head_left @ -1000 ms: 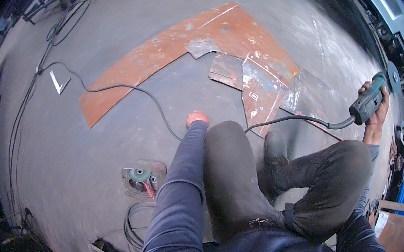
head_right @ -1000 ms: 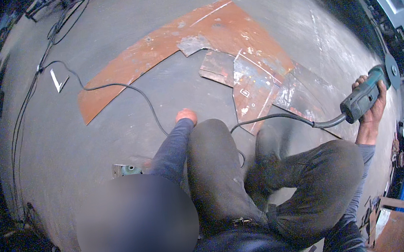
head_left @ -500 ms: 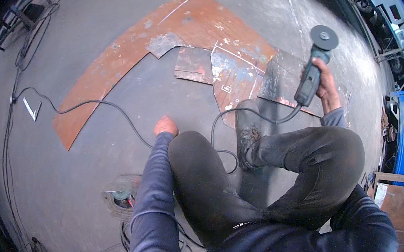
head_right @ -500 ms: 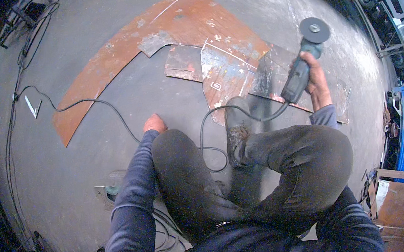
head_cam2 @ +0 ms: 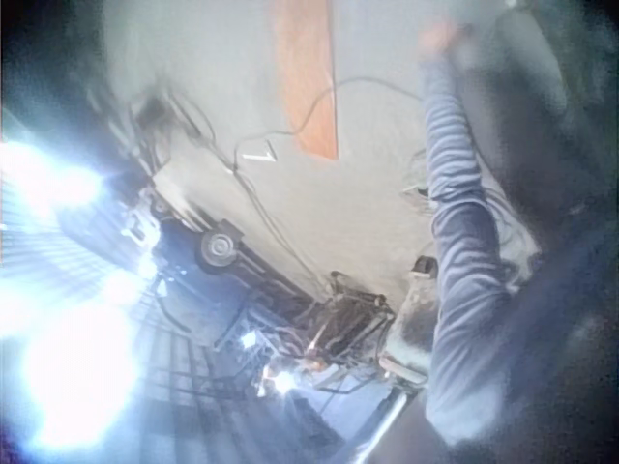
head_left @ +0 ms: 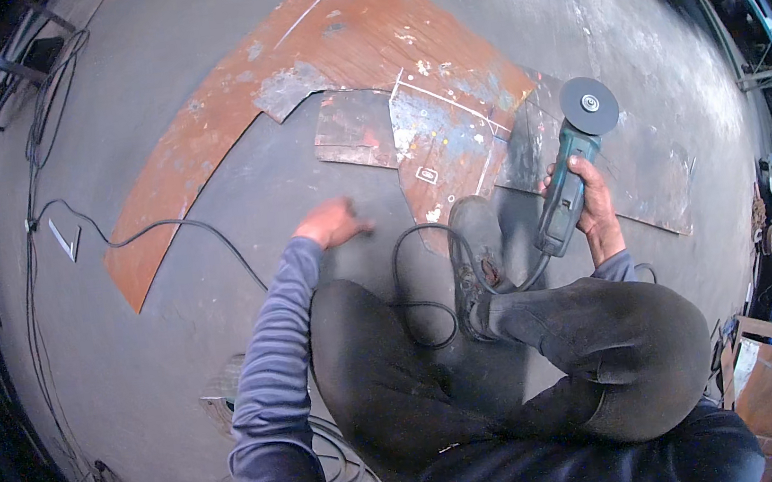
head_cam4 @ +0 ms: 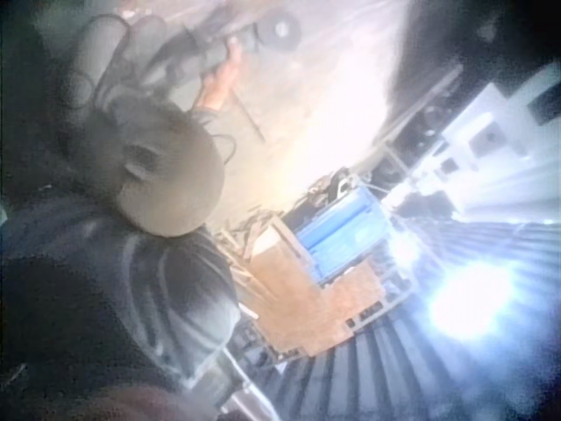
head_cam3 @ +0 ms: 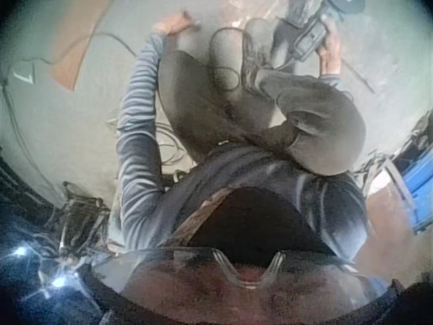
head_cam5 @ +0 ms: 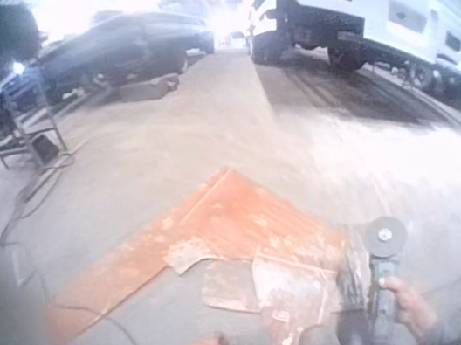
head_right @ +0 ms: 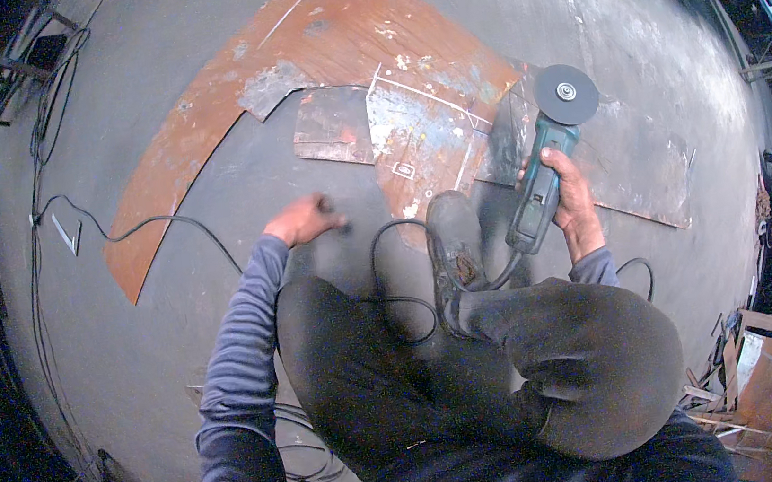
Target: The person uses an angle grinder to cut a large sheet of rusty metal on the floor. They follow marked lines, reposition the sheet, and remove cut pieces as they progress.
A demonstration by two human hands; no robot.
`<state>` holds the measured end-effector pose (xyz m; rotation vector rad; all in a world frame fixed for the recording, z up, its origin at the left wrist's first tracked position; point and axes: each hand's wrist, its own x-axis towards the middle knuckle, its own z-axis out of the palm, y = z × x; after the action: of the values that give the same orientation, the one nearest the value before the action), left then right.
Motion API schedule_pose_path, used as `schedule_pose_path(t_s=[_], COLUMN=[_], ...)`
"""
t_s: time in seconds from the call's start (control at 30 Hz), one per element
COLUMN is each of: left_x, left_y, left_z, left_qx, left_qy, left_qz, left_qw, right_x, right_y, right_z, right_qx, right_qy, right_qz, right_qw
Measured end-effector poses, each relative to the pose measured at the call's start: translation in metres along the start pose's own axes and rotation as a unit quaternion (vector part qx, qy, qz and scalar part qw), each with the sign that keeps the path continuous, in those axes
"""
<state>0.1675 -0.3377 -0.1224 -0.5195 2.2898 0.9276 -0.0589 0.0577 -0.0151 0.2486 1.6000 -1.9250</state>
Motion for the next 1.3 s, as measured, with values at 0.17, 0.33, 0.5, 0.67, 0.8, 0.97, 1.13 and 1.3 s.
schedule_pose_path(t_s=[0.17, 0.33, 0.5, 0.67, 0.8, 0.97, 1.13, 1.3], left_x=[0.009, 0.028, 0.027, 0.008, -0.006, -0.013, -0.025, -0.023], left_y=[0.168, 0.262, 0.264, 0.269, 0.272, 0.279, 0.287, 0.286], left_z=[0.010, 0.103, 0.113, 0.100, 0.093, 0.085, 0.092, 0.091], left_qx=[-0.210, -0.497, -0.581, -0.553, -0.493, -0.492, -0.483, -0.489], left_qy=[0.007, 0.038, -0.016, -0.048, 0.042, 0.051, 0.077, 0.062], left_qz=[0.176, 0.157, 0.143, 0.088, 0.105, 0.122, 0.145, 0.153], left_qw=[0.962, 0.852, 0.801, 0.827, 0.863, 0.861, 0.860, 0.857], right_x=[0.013, 0.016, 0.017, 0.022, 0.019, 0.012, 0.008, 0.001], right_y=[0.018, 0.029, 0.034, 0.030, 0.025, 0.013, 0.002, -0.003], right_z=[0.005, 0.018, 0.011, 0.005, 0.011, 0.009, 0.000, 0.019], right_qx=[0.000, 0.027, 0.019, 0.058, 0.075, 0.134, 0.025, 0.022], right_qy=[-0.022, -0.020, 0.004, 0.015, 0.014, -0.070, -0.095, -0.061], right_qz=[0.031, 0.029, 0.010, 0.021, 0.019, -0.006, -0.009, -0.046], right_qw=[0.999, 0.999, 1.000, 0.998, 0.997, 0.989, 0.995, 0.997])
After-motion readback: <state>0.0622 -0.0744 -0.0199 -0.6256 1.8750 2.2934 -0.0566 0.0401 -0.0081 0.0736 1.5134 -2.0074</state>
